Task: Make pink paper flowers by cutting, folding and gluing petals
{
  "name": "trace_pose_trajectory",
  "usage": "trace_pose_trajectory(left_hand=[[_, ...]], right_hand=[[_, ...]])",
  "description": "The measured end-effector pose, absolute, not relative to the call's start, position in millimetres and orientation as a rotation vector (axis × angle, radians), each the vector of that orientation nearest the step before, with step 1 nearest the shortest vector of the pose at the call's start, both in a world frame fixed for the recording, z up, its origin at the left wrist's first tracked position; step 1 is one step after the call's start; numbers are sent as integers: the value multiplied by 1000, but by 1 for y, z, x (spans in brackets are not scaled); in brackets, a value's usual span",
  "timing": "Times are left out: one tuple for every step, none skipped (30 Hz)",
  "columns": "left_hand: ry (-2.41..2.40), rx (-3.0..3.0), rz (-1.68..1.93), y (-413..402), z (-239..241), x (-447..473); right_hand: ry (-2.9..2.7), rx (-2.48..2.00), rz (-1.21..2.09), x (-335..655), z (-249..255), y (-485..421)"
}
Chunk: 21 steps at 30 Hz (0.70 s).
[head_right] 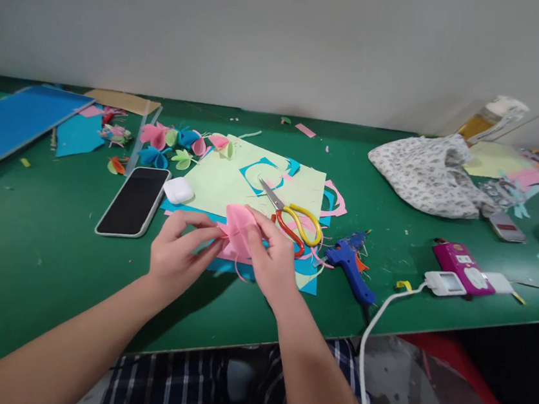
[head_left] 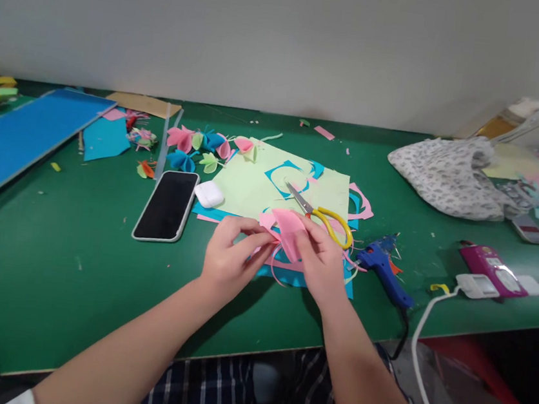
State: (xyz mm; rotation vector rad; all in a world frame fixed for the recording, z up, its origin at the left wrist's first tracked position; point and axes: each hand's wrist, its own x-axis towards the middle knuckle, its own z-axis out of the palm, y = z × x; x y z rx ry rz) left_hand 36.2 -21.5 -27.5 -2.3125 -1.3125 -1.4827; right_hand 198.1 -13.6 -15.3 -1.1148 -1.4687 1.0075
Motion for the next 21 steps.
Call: trace_pose_trajectory(left_hand=[[-1280,-2298,-1471,-21,-29,36],[-1246,-2288,-1461,-21,-29,36],[-1226,-2276,-1453,-20,-30,36],[-1211,-2265,-1449,-20,-30,36],[-1203,-2257,-1446,-20,-30,36],[-1204,-2250,-1448,-20,-30,36],[-1208,-2248,-1450,-20,-30,36],[-1216,-2246,-1454,-20,-29,36],[-1222,-2246,-1457,-20,-28,37],[-1226,-2248,-1458,-20,-28,37],[-1225,-2251,-1457,-19,-27,37],[-1222,-2252,-1456,-19,-27,37],[-1219,-2250,-1454,-19,-27,37],[-1220,-2249,-1449,-19,-27,37],[-1223,-2248,-1443,-19,-28,36],[-1229,-2247,-1436,-19,-28,36],[-1232,-2245,-1430,-19,-29,36],[-1238,-2246,-1424,-19,-29,36],[-1245,-2249,-1425,-19,-30,35],[-1256,-2251,-1434,-19,-30,35],[-1275,-2250,-1447,-19,-30,35]], right_hand=[[-1466,-1163,957,199,-16,-13],[-1466,-1201,935,199,-16,-13],[-1469,-1228,929,199,-16,-12],[-1475,-1245,928,199,-15,-12],[-1483,-1251,928,199,-15,-13],[-1492,-1251,927,198,-15,-13],[-1499,-1250,927,198,-14,-13],[-1503,-1249,927,197,-14,-13],[-1503,-1250,927,196,-13,-13],[-1504,-1254,927,194,-13,-14],[-1506,-1261,917,193,-12,-14],[-1511,-1268,896,193,-12,-14],[-1519,-1276,865,192,-12,-14],[-1529,-1283,826,191,-13,-14],[-1539,-1287,776,191,-13,-14],[-1548,-1284,721,191,-14,-13],[-1559,-1273,668,192,-16,-13],[-1572,-1258,625,192,-16,-13],[-1578,-1244,590,193,-17,-13],[-1567,-1234,552,194,-16,-14],[-1537,-1232,495,195,-14,-16]])
